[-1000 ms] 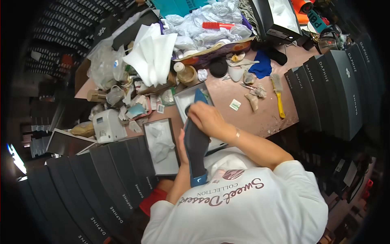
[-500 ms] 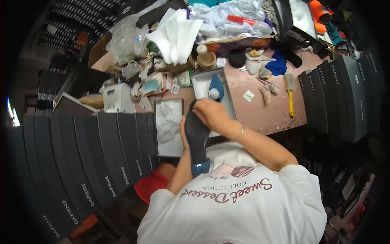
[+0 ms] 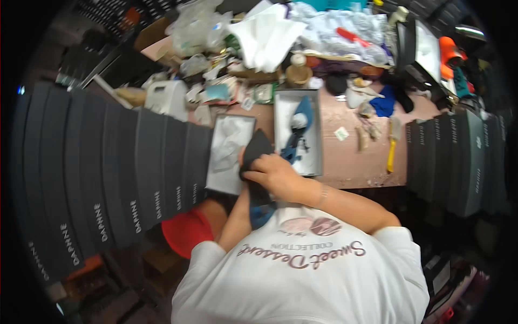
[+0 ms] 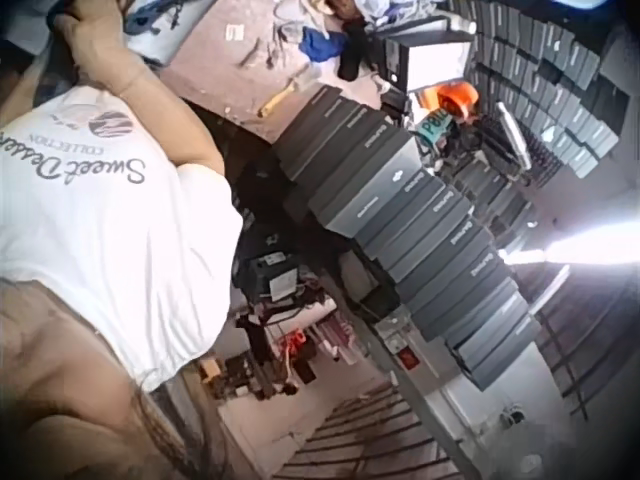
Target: Cleaning and packaging a pair of blue high-heeled shoes into a box.
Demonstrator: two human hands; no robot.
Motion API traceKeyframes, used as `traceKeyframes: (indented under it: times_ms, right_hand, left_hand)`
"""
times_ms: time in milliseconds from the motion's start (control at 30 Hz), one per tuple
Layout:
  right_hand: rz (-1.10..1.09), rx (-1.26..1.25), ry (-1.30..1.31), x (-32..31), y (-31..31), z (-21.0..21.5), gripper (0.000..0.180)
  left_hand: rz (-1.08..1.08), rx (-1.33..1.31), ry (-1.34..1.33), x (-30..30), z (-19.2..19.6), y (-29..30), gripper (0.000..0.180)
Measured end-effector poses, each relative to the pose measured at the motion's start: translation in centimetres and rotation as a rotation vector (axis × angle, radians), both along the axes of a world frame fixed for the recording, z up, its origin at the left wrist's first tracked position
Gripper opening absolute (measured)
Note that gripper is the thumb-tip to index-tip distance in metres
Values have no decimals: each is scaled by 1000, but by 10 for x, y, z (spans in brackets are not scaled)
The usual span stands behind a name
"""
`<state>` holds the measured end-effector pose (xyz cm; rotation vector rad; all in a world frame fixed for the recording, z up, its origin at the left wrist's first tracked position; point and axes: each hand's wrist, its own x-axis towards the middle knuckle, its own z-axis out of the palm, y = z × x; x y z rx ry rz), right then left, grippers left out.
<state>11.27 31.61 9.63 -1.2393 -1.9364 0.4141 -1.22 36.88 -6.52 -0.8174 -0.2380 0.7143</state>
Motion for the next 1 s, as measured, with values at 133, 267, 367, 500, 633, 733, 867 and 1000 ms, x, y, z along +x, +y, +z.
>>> traceKeyframes:
  times_ms: [133, 267, 367, 500, 633, 733, 867, 1000]
  right_hand:
    - [215, -83, -67, -9, -26, -37, 22]
    - [-14, -49, -68, 0, -5, -5, 19]
    - [-17, -67, -22, -1, 3, -19, 19]
    - [248, -188, 88, -8, -17, -11, 17]
    - [263, -179, 124, -2, -13, -22, 21]
    - [170, -108, 79, 2, -2, -18, 20]
    - [96, -381, 40, 54, -9, -23, 18]
    - [-78, -121, 139, 63, -16, 31, 31]
  left_hand:
    - [-373, 559, 585, 2, 80, 18, 60]
    - [-179, 654, 968, -12, 33, 16, 62]
    - [-368, 676, 735, -15, 31, 29, 64]
    - [-454, 738, 894, -16, 71, 32, 74]
    - [-502, 954, 1404, -42, 124, -2, 74]
    - [-583, 1051, 1254, -32, 130, 14, 70]
    - [-388, 935, 1418, -16, 117, 42, 65]
    - [-148, 750, 1734, 16, 137, 63, 60]
